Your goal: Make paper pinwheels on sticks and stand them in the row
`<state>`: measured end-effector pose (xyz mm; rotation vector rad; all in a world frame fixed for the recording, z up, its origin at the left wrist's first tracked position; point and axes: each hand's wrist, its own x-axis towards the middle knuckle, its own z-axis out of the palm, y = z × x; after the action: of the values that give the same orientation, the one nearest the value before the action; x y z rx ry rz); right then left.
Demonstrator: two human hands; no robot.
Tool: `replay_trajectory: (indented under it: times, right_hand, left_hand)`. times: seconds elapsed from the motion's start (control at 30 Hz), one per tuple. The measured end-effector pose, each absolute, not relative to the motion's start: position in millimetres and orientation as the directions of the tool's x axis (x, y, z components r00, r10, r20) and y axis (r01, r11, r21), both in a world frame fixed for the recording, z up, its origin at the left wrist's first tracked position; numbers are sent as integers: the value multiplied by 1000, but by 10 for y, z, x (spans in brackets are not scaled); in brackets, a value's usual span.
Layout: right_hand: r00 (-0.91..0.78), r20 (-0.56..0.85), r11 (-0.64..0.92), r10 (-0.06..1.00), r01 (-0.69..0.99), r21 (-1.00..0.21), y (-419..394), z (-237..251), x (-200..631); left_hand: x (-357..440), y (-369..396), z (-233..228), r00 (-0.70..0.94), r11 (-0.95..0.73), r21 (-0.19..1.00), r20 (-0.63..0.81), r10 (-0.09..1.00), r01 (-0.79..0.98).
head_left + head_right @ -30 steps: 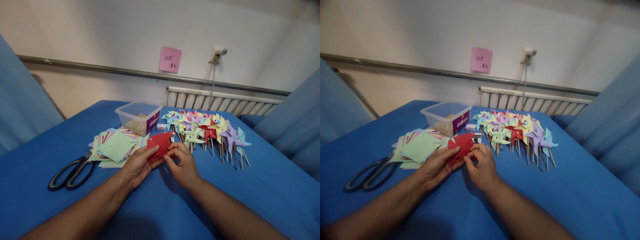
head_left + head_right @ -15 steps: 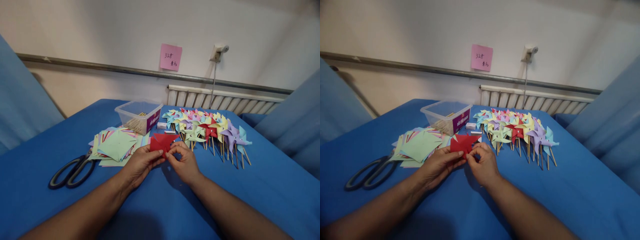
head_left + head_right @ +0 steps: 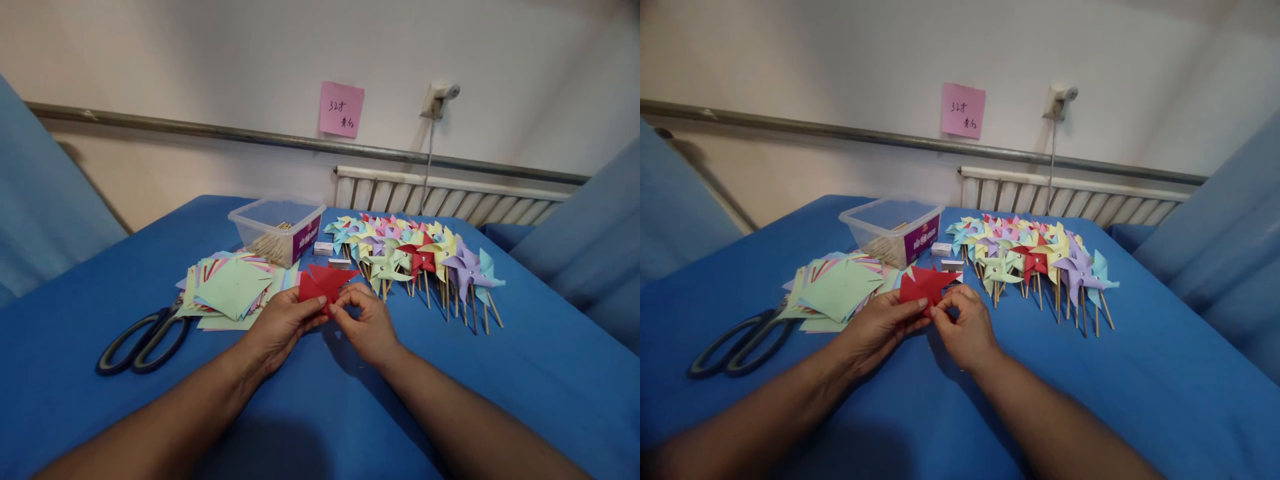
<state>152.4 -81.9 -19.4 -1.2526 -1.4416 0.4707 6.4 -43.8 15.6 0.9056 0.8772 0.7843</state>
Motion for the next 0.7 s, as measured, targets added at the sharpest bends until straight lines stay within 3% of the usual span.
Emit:
replay_trajectory:
  times: [0.1,0.3,0.5,0.7]
  right_hand:
    - [231,442,350,867,350,-869,-813,-204,1541]
    - [401,236,266,885,-19,-964,-778,-107,1699]
    - [197,125,160,972,-175,-971,-769,-70,1733]
    - [-49,38,27,998,-196,-980,-826,-83,1628]
  left_hand:
    - [61,-432,177,409,379,903,-274,870,-201]
    - [16,-379,184,446,356,926,-268,854,-125]
    - [5,-408,177,495,276,960,-262,829,46]
    - [17,-459,207,543,180,976,-220,810,125]
